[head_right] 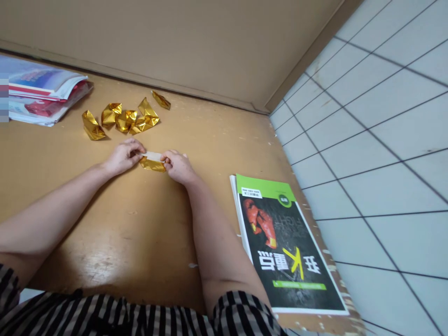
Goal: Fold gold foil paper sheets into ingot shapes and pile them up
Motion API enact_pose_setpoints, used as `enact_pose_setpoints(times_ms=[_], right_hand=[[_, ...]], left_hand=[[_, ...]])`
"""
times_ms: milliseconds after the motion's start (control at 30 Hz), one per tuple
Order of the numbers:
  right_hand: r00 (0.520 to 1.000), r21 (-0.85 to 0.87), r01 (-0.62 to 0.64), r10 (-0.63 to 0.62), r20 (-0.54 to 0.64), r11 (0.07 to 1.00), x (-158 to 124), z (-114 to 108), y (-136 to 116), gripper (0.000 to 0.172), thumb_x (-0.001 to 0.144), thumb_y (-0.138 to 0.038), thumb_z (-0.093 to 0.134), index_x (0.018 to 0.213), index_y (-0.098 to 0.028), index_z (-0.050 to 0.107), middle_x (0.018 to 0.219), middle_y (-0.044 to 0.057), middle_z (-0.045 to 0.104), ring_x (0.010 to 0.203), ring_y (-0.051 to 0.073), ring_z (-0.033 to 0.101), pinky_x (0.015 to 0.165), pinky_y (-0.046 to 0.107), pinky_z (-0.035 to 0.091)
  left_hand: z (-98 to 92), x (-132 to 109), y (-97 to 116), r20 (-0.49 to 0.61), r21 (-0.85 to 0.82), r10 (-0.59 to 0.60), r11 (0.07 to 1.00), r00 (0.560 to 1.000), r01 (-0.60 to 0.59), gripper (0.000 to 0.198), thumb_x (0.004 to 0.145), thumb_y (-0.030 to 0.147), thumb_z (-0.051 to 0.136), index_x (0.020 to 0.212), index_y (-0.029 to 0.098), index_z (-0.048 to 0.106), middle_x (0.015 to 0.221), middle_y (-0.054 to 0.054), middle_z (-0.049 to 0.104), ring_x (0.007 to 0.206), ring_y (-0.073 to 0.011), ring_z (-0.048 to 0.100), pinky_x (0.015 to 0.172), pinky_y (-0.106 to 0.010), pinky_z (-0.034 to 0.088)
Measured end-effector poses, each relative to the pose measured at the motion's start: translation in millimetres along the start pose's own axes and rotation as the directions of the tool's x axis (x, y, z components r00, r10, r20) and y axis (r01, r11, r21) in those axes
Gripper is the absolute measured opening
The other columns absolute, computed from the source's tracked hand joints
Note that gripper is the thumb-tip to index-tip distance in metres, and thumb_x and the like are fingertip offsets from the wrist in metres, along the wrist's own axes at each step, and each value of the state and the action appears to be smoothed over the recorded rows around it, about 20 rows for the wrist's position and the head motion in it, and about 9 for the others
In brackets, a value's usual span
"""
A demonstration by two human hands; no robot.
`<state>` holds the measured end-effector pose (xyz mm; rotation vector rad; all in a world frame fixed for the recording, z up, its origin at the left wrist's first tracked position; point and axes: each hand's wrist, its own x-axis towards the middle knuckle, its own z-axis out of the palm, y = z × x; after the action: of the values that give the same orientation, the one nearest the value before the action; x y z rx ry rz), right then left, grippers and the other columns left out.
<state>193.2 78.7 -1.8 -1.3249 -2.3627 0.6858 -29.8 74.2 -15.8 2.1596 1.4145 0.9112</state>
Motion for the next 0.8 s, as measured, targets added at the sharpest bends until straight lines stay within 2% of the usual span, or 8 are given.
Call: enact_pose_setpoints(times_ms=[367,633,800], right_hand=[[1.0,-0.135,-0.019,0.016,-0.019,0.991,-5.9,2.5,-15.1,0.024,0.079,-0.01,0.044,0.09,-0.022,0.062,0.096,0.008,0.067,0.092,0.024,0.058,0.083,0.035,0.036],[0.999,-0.175,-0.025,0.019,-0.033,0.984,-8.2,6.6,-19.0,0.024,0.08,-0.01,0.043,0.092,-0.021,0.061,0.1,0.009,0.068,0.095,0.025,0.058,0.083,0.036,0.036],[0.999,-0.194,-0.014,0.005,-0.049,0.981,-8.6,7.6,-21.0,0.025,0.079,-0.01,0.043,0.092,-0.021,0.062,0.098,0.009,0.068,0.093,0.025,0.058,0.082,0.036,0.036]], left_hand=[[-1.5,-6.5,3.1,0.012,0.076,0.07,0.995,0.997,-0.07,0.017,0.075,0.01,0.055,0.077,0.02,0.068,0.088,-0.004,0.064,0.089,-0.0203,0.06,0.085,-0.036,0.05],[-0.7,-7.2,1.2,0.041,0.148,0.129,0.98,0.991,-0.133,0.019,0.077,0.011,0.052,0.08,0.02,0.068,0.088,-0.005,0.066,0.089,-0.0216,0.06,0.086,-0.038,0.049],[-1.7,-5.3,2.5,0.075,0.176,0.137,0.973,0.988,-0.148,0.012,0.079,0.018,0.057,0.082,0.018,0.068,0.087,-0.005,0.065,0.088,-0.0221,0.059,0.085,-0.038,0.049]])
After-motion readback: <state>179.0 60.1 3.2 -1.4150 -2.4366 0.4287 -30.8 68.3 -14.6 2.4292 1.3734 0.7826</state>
